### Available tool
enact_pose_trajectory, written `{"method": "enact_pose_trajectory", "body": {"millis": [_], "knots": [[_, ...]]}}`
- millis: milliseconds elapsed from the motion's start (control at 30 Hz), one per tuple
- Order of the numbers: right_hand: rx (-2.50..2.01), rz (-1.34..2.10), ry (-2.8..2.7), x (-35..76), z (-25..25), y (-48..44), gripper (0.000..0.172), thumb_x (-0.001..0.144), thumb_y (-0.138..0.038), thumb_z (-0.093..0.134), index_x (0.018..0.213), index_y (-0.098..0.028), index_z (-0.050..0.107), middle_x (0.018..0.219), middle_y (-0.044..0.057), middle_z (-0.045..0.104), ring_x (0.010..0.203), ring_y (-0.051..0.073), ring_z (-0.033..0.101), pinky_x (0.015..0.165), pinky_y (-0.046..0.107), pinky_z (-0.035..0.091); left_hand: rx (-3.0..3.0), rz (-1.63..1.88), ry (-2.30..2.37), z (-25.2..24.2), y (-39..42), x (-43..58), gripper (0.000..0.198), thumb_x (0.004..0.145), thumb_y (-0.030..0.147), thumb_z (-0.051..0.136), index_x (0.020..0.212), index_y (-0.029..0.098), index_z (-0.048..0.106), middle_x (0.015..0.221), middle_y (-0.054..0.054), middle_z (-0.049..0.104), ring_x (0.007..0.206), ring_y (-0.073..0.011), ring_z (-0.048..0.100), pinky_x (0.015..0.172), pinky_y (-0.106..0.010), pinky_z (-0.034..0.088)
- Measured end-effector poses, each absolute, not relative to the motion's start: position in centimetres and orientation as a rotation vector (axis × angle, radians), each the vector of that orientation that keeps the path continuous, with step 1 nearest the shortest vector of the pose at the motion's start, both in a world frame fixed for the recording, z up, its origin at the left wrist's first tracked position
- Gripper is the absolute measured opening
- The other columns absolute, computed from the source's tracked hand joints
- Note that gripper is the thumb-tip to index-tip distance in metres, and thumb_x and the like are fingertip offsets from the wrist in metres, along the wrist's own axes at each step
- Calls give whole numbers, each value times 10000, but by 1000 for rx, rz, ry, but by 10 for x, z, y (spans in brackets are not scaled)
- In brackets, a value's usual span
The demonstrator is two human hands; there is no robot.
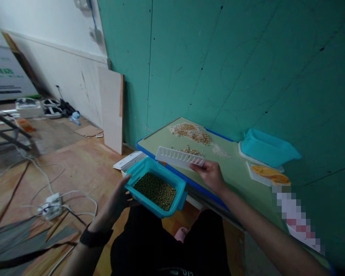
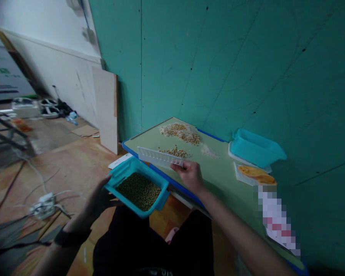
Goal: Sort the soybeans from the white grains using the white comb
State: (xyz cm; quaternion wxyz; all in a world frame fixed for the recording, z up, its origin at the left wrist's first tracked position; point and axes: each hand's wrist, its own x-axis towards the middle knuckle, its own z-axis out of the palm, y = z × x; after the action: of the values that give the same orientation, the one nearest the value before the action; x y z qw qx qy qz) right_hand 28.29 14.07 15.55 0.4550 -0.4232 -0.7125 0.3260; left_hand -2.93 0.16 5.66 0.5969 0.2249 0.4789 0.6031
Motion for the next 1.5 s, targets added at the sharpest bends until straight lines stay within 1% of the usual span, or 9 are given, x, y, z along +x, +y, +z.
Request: {"method": "enact_pose_trajectory", "body": {"millis": [133,300,467,600,667,833,1067,1300,1500], "knots": [[-1082,759,-1657,306,164,142,351,738,-569,870,822,-229,869,879,57,857,875,339,822,821,443,661,473,1379,1109,60,0,-24,664,887,629,752,1403,232,622,1388,-139,727,1084,-325,755,795,-431,675],[-1182,645,-1535,314,166,176,408,732,-581,845,854,-192,858,911,107,859,891,353,821,854,463,639,389,1443,1126,61,-2,-15,752,806,604,838,1436,275,593,1154,-91,807,1006,-322,781,749,-415,683],[-1224,653,-1597,288,163,194,259,767,-443,818,802,-188,843,840,91,851,841,341,819,814,433,634,344,1424,1202,77,-2,-6,522,841,557,802,1205,192,721,1048,-120,810,1091,-362,766,787,-444,686],[-1240,630,-1655,271,164,197,182,786,-391,826,808,-212,850,824,71,851,845,321,823,800,395,637,351,1439,1199,78,-1,-7,532,797,580,843,1165,216,719,1009,-86,810,990,-337,781,690,-395,680],[-1239,632,-1669,267,164,198,181,776,-399,852,814,-223,853,826,68,852,860,323,824,788,386,640,343,1436,1184,74,-2,-9,568,774,599,859,1182,234,706,983,-69,808,989,-328,778,694,-385,680],[-1242,658,-1687,261,164,196,185,780,-393,856,811,-211,852,820,66,850,866,321,822,792,383,641,382,1452,1151,67,-3,-11,719,769,623,851,1370,268,681,1009,-66,813,1027,-331,775,788,-428,686],[-1213,736,-1691,257,163,190,192,793,-386,835,754,-198,829,761,49,832,812,299,811,796,385,632,329,1417,1176,72,0,-10,535,842,572,811,1248,233,728,1040,-88,813,999,-314,782,785,-432,691],[-1161,824,-1668,256,162,179,257,787,-437,832,815,-182,848,830,79,848,837,308,814,802,392,630,349,1419,1136,67,0,-13,686,721,657,887,1243,241,730,1079,-83,821,997,-307,776,701,-363,686],[-1139,907,-1651,257,164,171,329,770,-478,825,852,-161,859,889,109,854,836,304,809,750,378,621,360,1404,1124,67,0,-15,654,732,653,889,1212,247,709,977,-46,810,913,-268,762,678,-331,675]]}}
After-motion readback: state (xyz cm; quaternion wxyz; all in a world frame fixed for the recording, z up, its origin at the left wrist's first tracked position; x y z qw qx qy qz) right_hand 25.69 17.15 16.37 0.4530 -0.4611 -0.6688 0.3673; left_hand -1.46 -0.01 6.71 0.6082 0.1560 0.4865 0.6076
